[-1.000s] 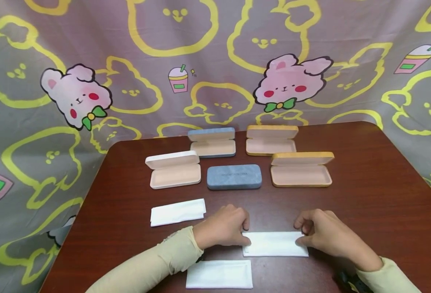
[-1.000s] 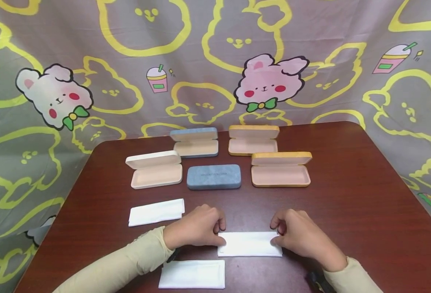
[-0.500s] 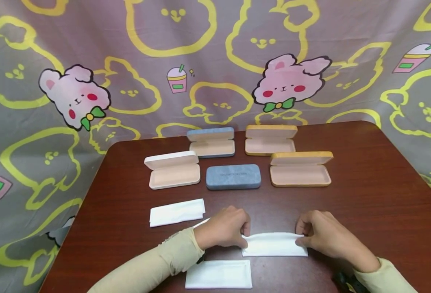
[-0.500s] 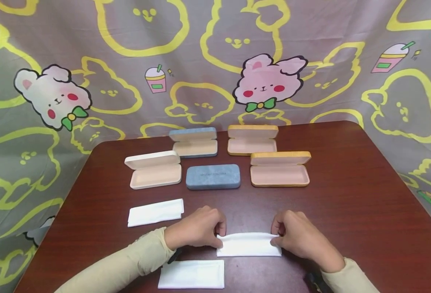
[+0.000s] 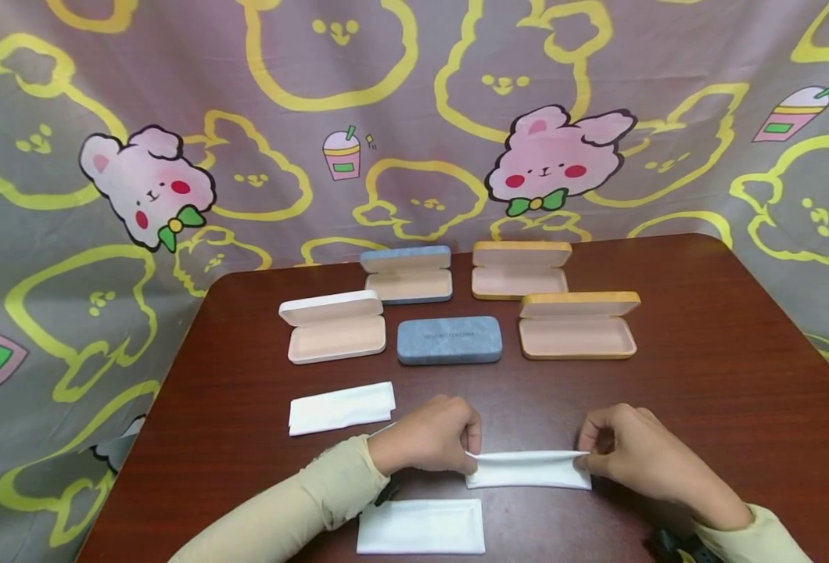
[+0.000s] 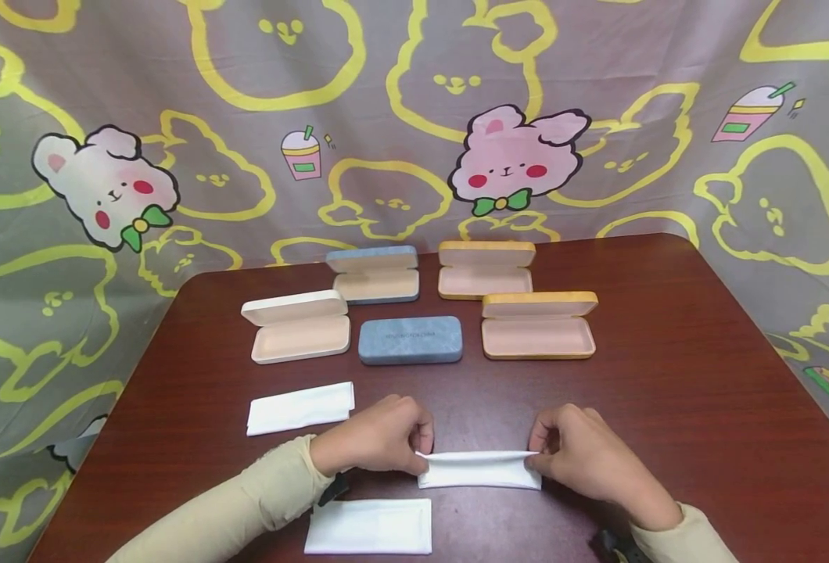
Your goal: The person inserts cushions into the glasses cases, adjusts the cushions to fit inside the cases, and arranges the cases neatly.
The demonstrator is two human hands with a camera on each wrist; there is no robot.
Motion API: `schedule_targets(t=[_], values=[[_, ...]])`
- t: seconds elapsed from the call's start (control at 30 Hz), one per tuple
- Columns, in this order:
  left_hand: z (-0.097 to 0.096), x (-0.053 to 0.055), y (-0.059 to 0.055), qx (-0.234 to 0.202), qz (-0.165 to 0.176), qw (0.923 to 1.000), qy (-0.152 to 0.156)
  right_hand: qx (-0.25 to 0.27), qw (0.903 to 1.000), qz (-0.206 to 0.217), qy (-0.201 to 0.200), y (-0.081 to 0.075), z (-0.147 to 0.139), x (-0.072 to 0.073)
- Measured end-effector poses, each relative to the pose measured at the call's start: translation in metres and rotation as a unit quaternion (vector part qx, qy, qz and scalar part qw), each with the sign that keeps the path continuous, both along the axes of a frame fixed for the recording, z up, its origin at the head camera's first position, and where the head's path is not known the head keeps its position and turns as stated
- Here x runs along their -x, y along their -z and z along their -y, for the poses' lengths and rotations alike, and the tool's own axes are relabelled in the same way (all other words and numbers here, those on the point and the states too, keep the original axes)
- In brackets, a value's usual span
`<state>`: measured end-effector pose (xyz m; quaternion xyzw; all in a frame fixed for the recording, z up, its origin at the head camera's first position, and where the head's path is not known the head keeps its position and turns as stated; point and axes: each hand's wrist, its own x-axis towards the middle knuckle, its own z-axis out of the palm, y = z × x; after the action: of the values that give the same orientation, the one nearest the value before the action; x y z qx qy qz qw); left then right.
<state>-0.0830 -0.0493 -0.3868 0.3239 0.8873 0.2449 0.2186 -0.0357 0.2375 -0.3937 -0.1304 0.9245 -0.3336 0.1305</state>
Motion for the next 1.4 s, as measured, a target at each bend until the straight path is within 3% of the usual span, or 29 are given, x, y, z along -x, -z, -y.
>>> schedule_targets(t=[0.5, 0.67, 0.97, 1.2, 1.4], values=[[0.002, 0.005, 0.003, -0.056, 0.055, 0.9958, -0.046, 0.084, 0.9964, -0.014, -0.001, 0.002, -0.008, 0.002], [0.002, 0.01, 0.003, -0.079, 0.093, 0.9905, -0.065, 0.109, 0.9938, -0.014, 0.011, -0.001, -0.012, 0.003], [0.0, 0.024, -0.001, -0.119, 0.129, 0.9816, -0.076, 0.134, 0.9901, -0.008, 0.041, -0.006, -0.021, 0.007], [-0.008, 0.037, -0.005, -0.155, 0.136, 0.9746, -0.088, 0.166, 0.9834, 0.027, 0.069, -0.008, -0.032, 0.017], [-0.019, 0.045, -0.01, -0.173, 0.148, 0.9671, -0.113, 0.154, 0.9844, 0.003, 0.084, -0.011, -0.039, 0.027]])
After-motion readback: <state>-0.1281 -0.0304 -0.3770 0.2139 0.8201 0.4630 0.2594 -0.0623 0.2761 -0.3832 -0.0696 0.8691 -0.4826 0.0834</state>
